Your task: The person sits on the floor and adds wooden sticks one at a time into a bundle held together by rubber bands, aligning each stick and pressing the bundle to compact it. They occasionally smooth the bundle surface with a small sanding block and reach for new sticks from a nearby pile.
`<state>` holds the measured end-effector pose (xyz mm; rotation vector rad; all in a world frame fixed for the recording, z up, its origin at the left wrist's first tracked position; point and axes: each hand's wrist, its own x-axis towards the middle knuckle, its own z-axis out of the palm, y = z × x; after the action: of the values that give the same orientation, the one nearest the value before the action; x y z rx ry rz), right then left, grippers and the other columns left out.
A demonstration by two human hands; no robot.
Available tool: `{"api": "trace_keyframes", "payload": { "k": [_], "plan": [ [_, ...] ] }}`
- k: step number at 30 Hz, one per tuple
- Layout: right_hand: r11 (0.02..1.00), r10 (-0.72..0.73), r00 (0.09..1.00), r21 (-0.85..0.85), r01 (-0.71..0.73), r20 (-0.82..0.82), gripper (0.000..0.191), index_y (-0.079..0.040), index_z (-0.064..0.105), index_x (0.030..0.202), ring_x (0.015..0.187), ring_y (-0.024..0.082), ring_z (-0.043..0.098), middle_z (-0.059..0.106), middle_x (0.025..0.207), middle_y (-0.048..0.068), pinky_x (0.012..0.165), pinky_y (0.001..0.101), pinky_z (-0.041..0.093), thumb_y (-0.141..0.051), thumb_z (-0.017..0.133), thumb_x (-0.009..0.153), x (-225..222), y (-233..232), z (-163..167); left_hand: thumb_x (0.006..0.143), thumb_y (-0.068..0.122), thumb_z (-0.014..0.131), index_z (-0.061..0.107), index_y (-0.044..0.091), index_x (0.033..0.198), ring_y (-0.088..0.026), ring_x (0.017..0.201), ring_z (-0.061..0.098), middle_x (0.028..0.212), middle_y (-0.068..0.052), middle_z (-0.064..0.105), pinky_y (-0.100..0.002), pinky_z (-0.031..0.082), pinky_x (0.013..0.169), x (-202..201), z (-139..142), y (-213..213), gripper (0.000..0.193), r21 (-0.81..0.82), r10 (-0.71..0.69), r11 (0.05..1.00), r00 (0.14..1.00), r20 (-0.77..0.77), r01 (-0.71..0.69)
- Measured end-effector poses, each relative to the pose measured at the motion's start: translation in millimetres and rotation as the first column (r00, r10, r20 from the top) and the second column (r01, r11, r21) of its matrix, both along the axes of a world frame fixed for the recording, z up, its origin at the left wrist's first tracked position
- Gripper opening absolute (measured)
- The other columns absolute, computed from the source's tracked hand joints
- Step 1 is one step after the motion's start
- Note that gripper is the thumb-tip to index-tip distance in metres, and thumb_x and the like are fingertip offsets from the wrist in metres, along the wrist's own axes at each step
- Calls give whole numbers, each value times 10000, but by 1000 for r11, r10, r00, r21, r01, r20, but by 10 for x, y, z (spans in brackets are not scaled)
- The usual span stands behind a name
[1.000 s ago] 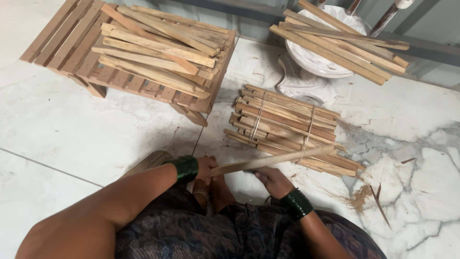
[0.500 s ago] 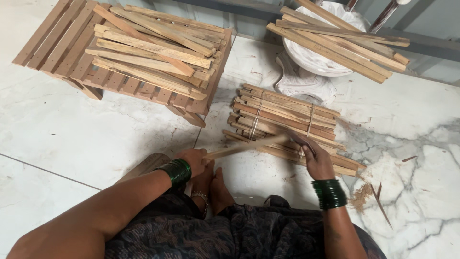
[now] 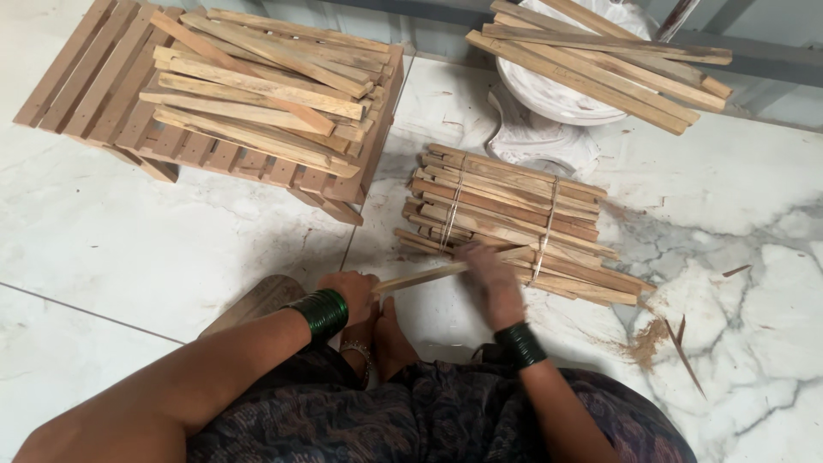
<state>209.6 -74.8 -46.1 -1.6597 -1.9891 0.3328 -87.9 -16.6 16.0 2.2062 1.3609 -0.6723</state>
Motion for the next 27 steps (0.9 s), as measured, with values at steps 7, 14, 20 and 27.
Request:
{"api": "trace_keyframes", "payload": {
  "k": [7,14,20,27],
  "plan": [
    [986,-85,994,-149,73,-75,384,-222,624,1345,1306,160,624,667,1377,-13,1209,352,504,-131,646,972,120,81,-5,1065,406,477,560,83,1317,-323,921,733,1045,-148,744,-468,581,783,110,218,89,418,-23,-10,1000,996,-93,7],
    [975,136,986,192,-116,-97,680,-133,593,1427,1418,306,529,598,1482,135,1166,474,406,140,493,813,-485,-234,140,1055,347,502,550,70,1277,-328,928,739,1032,-157,745,-458,592,764,139,274,13,358,-9,-26,1000,996,-87,26],
    [983,-176,979,75,169,102,601,-25,621,1283,1277,329,590,629,1326,185,1108,468,449,-176,788,726,363,232,141,1042,340,531,587,92,1225,-321,957,739,1024,-147,759,-434,576,808,149,242,30,314,88,-43,995,999,-25,45],
    [980,86,996,184,-81,-22,734,-102,578,1469,1494,297,481,555,1558,132,1261,449,366,161,501,788,-438,-125,-73,1043,342,526,568,85,1258,-330,982,727,1058,-146,750,-459,576,811,146,226,56,337,39,-27,999,999,-45,29]
  ]
}}
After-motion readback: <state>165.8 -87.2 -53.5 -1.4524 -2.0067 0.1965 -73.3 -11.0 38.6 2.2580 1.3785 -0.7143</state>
